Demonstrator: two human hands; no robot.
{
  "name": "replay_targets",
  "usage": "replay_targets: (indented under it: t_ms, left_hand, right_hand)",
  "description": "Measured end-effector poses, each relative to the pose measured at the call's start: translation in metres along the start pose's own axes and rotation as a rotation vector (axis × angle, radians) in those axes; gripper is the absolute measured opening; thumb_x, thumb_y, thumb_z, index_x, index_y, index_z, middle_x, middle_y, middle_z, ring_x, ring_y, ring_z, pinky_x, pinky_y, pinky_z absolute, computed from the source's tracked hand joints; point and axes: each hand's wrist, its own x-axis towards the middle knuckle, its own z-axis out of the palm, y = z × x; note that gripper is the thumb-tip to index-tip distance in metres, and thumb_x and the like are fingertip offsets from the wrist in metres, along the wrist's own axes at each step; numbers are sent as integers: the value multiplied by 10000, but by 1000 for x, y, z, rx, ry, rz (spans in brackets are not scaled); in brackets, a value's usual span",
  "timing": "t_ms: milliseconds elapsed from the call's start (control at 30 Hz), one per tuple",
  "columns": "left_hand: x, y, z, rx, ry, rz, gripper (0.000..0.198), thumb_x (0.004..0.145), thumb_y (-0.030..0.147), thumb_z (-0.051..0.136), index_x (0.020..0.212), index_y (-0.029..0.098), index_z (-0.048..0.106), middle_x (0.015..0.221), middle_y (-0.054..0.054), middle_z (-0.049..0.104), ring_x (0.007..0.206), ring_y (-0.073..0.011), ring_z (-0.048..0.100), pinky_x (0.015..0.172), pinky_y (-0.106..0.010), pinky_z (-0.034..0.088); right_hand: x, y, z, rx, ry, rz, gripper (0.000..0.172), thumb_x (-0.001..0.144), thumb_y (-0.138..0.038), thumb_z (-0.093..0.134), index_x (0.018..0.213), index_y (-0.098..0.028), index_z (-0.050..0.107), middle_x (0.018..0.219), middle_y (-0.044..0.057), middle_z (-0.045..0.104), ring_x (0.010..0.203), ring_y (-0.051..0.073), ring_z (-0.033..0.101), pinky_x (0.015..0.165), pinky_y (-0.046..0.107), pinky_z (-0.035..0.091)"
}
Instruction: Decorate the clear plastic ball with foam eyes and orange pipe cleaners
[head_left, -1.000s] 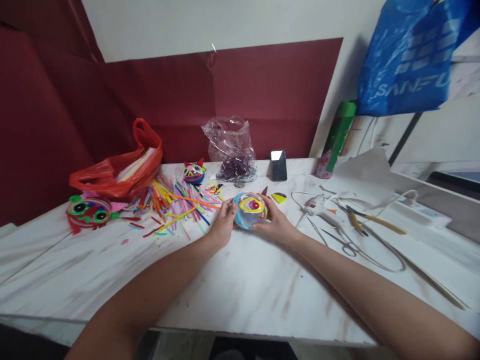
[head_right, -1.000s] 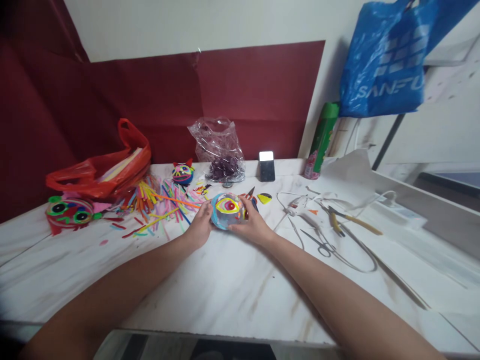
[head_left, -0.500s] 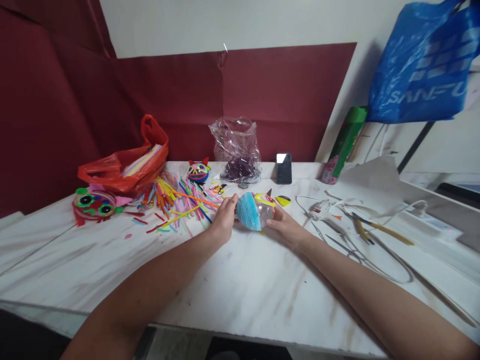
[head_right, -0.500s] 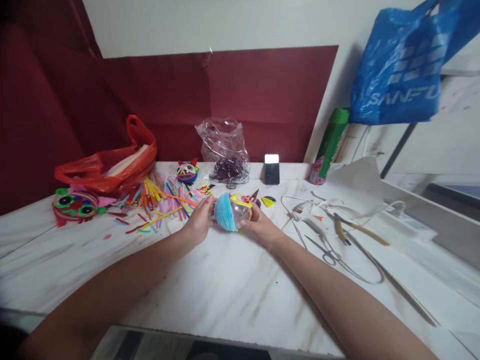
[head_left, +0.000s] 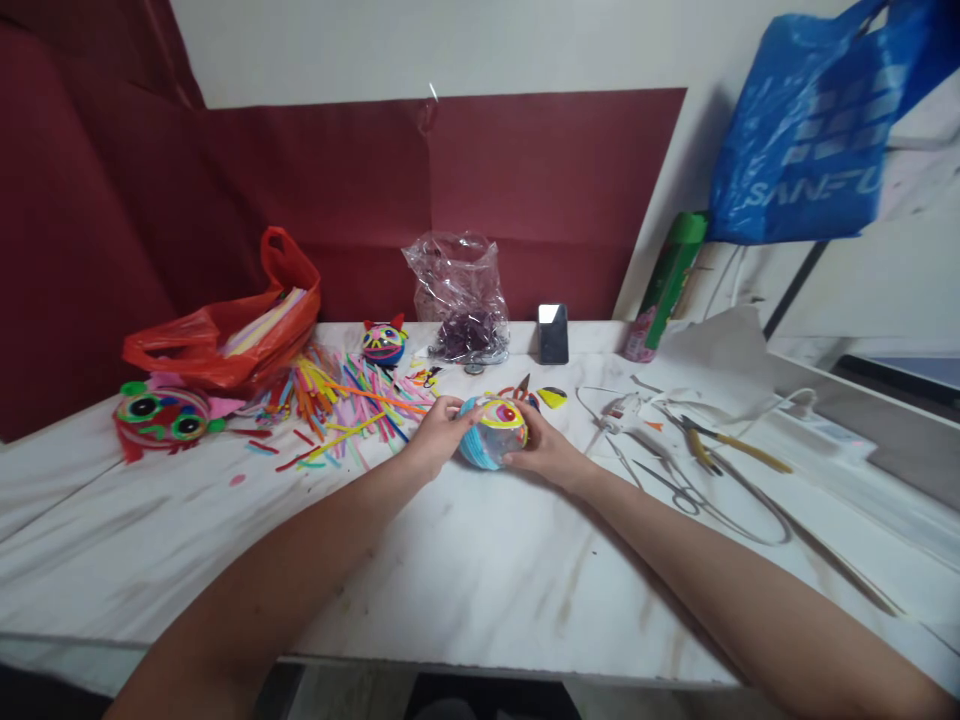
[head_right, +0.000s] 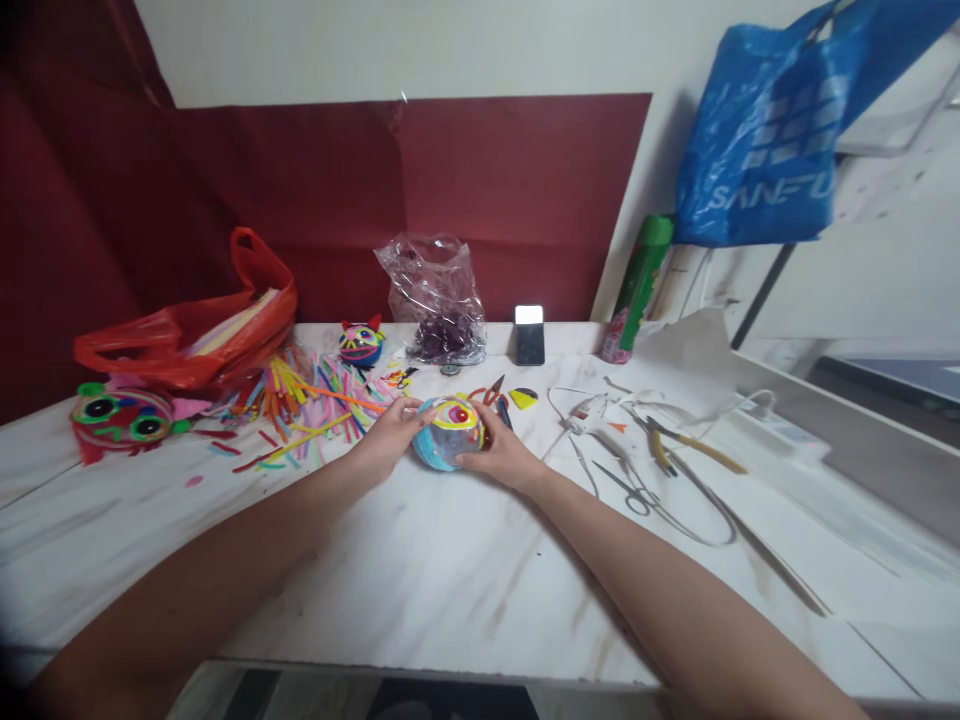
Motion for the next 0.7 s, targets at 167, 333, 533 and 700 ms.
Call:
replay_targets:
  t_ms: [167, 333, 533, 700]
  left_hand:
    - [3, -3, -2, -52, -74, 19, 527, 534, 490, 815, 878, 189, 555, 732, 24, 629, 663, -125, 589, 592, -222, 435]
    - [10, -3, -6, -72, -98, -45, 575, 502, 496, 831, 914, 195, 566, 787, 6, 662, 658, -136, 617, 598, -239, 456]
    - [15, -9, -7, -25, -104, 25, 591, 559, 569, 780, 981, 198, 597, 807, -4, 678, 745, -161, 639, 669, -258, 476]
    - [15, -6, -7, -3, -112, 17, 592, 558, 604, 768, 955, 190, 621, 824, -20, 700, 763, -174, 648, 682, -265, 486]
  right_hand:
    - [1, 1, -3, -151, 43, -3, 909, 574, -390, 851, 1359, -242, 417, 1401, 110, 474, 1278, 285, 464, 1087, 451, 352]
    - [3, 0, 1, -183, 88, 22, 973, 547, -381, 848, 1378, -229, 365, 1376, 120, 491, 1245, 279, 497, 1079, 429, 367]
    - [4, -1, 6, -191, 146, 58, 1079, 527, -371, 846, 1425, -189, 276, 1422, 149, 433, 1275, 273, 467, 1099, 411, 344]
    - [3, -4, 5, -204, 118, 47, 1008, 550, -371, 836, 1400, -207, 322, 1392, 129, 474, 1261, 272, 483, 1087, 417, 360]
